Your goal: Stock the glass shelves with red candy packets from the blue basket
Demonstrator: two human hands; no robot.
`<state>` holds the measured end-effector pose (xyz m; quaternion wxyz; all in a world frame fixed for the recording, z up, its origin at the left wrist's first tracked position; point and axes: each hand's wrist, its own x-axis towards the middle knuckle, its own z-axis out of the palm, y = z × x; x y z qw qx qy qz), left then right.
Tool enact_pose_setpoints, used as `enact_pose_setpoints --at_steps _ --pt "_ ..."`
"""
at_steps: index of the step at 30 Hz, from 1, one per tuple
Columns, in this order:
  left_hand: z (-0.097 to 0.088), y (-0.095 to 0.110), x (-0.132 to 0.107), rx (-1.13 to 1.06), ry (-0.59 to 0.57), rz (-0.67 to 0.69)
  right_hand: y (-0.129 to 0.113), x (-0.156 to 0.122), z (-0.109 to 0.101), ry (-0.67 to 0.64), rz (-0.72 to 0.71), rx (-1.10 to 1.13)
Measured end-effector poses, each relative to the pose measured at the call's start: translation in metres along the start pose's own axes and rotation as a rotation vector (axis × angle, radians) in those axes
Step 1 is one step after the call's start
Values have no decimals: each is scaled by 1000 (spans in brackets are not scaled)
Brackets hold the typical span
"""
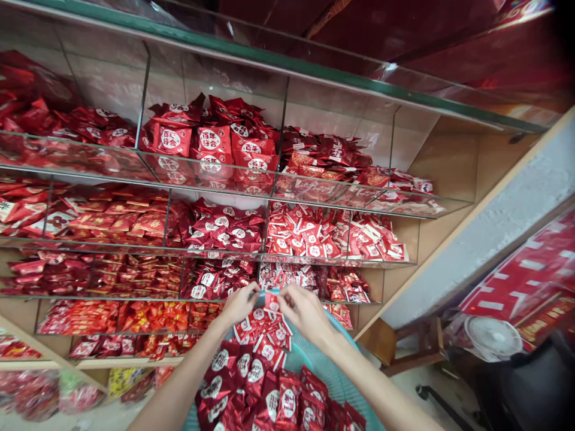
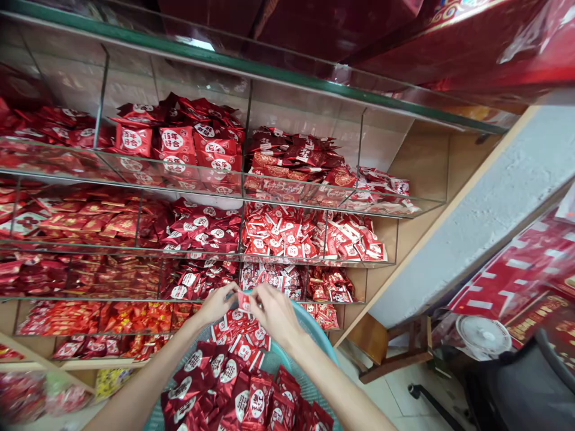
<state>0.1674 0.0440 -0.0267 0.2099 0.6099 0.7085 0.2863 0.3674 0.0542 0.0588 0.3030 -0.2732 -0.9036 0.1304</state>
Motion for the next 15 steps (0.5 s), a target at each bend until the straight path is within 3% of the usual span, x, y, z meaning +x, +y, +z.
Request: enact_pose_setpoints --at_steps 4,8,12,15 --pt "1 -2 0 22 2 67 7 -29 44 -244 6 -261" --pt "1 -2 0 38 2 53 3 -42 74 -387 4 -381" --pt "1 -2 0 39 16 92 0 -48 85 -463 35 -177" --pt "1 -2 0 32 16 100 11 -54 83 -447 77 55"
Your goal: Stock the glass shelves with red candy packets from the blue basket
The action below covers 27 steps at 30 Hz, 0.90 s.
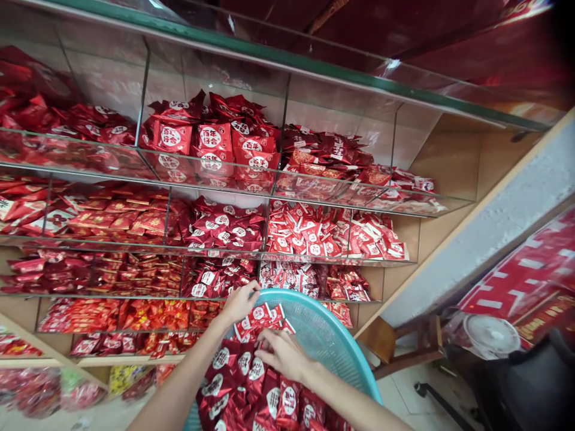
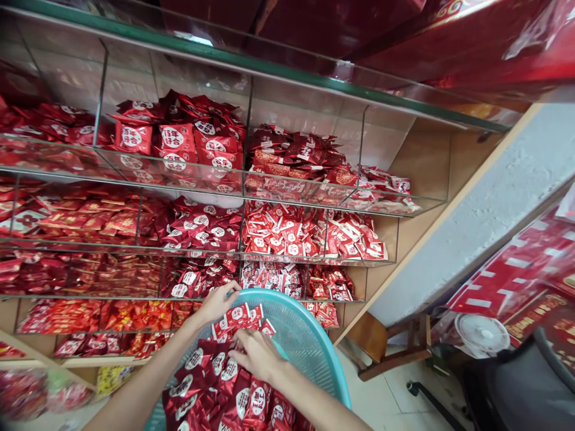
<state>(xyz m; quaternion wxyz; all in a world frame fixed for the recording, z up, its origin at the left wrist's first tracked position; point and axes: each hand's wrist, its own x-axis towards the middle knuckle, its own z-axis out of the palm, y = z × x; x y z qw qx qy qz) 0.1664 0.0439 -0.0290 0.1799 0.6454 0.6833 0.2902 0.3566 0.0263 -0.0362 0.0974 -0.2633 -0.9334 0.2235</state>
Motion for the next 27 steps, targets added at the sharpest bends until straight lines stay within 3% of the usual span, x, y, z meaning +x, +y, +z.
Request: enact_pose_setpoints --at_steps 5,9,23,27 --pt "-1 2 -1 -4 -13 -48 41 -15 -5 152 282 37" --pt "-1 3 -1 17 -16 -54 69 -22 -1 56 433 -5" --pt "1 -2 0 37 10 -18 64 -15 18 -218 423 276" --pt "1 -1 0 23 1 -21 65 -11 28 -169 410 392"
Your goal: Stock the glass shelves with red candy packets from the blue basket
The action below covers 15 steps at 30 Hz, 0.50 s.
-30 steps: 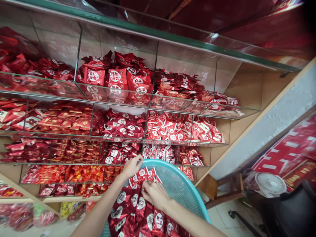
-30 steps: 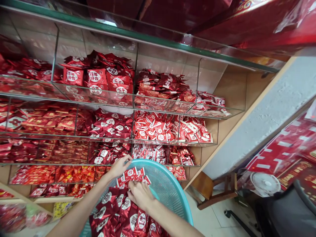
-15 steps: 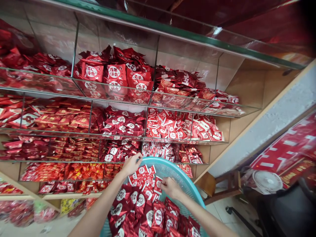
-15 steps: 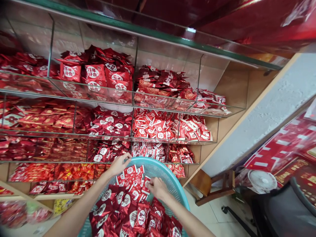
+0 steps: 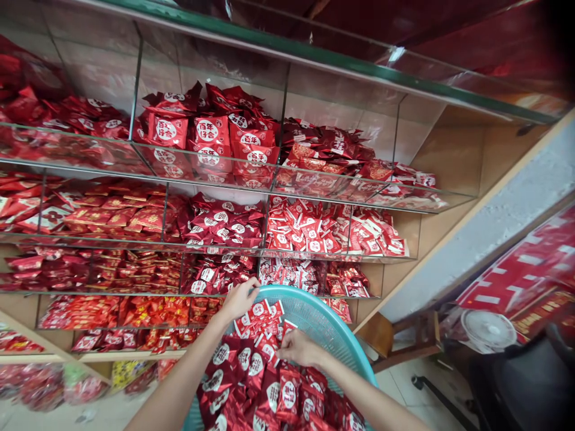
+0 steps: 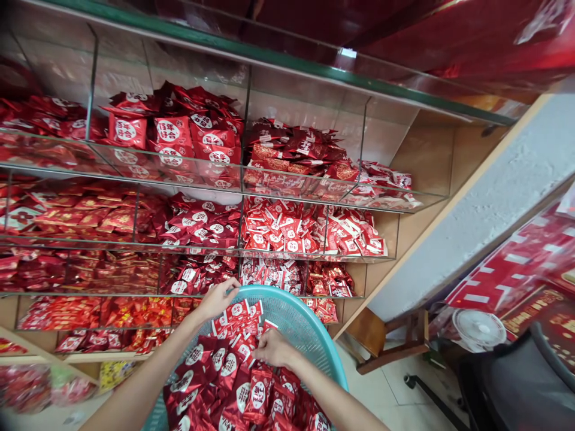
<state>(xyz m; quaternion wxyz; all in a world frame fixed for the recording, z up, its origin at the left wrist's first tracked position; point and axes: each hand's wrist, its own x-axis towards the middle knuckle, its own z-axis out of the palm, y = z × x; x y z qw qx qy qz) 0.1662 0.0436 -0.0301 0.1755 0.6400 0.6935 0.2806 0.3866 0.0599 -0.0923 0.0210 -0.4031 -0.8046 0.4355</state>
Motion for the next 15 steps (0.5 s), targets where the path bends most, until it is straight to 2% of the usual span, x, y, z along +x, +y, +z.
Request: enact_pose_setpoints --at_steps 3,6,8,12,15 --pt "0 0 0 4 3 0 -6 4 4 72 -25 44" --pt "1 0 1 18 10 -2 -13 7 0 91 -58 50" --pt "2 -1 1 24 6 -1 -14 8 -11 98 -62 7" --pt "2 -2 2 19 -12 -7 -5 6 -39 217 -70 -192" --pt "2 -3 2 19 -23 -28 4 0 -48 144 -185 -310"
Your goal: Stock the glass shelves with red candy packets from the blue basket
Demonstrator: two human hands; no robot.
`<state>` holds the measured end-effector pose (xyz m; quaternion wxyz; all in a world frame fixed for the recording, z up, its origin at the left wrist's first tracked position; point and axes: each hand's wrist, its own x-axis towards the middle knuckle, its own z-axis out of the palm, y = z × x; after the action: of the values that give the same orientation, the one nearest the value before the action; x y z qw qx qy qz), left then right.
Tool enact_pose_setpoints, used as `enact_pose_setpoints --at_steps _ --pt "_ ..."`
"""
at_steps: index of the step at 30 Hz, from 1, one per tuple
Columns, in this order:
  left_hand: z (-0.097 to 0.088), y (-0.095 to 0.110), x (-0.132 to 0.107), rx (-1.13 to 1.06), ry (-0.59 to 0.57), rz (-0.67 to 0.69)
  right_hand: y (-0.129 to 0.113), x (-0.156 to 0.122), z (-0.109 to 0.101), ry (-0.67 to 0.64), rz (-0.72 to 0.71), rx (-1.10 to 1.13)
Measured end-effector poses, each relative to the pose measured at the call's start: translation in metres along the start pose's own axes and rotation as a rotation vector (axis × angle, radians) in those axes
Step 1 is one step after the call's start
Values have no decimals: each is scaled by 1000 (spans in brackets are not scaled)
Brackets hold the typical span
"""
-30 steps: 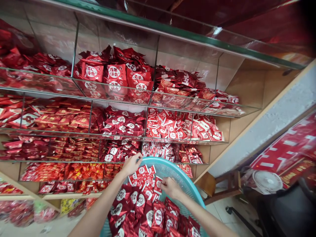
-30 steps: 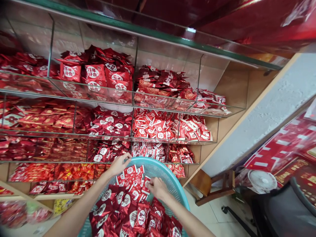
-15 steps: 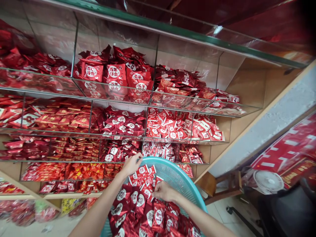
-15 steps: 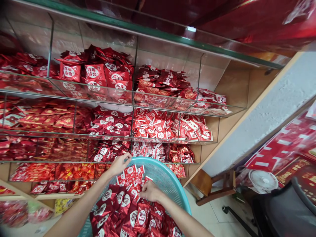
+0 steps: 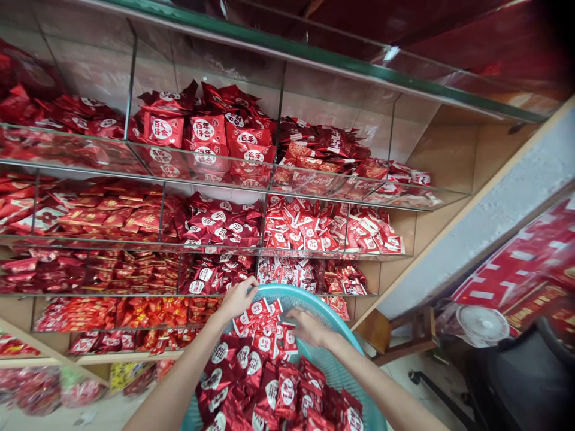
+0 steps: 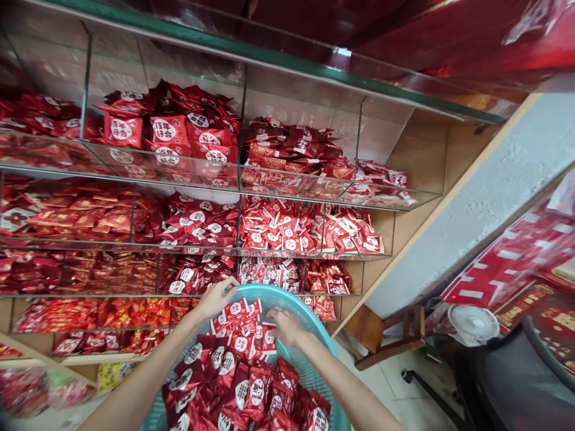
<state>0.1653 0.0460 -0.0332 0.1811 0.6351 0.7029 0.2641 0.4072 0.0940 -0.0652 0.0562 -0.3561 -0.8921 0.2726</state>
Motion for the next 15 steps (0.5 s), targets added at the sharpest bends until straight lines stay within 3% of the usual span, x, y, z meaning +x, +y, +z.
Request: enact_pose_setpoints --at_steps 2,5,9,15 --pt "0 0 0 2 -3 -2 0 -3 3 -89 -50 -45" --pt "-1 1 0 3 0 -3 -3 -5 12 -145 -14 -85" --pt "-2 2 -1 2 4 3 -4 -5 18 -120 74 -104" --pt "0 0 0 13 7 16 4 -13 5 -13 99 -18"
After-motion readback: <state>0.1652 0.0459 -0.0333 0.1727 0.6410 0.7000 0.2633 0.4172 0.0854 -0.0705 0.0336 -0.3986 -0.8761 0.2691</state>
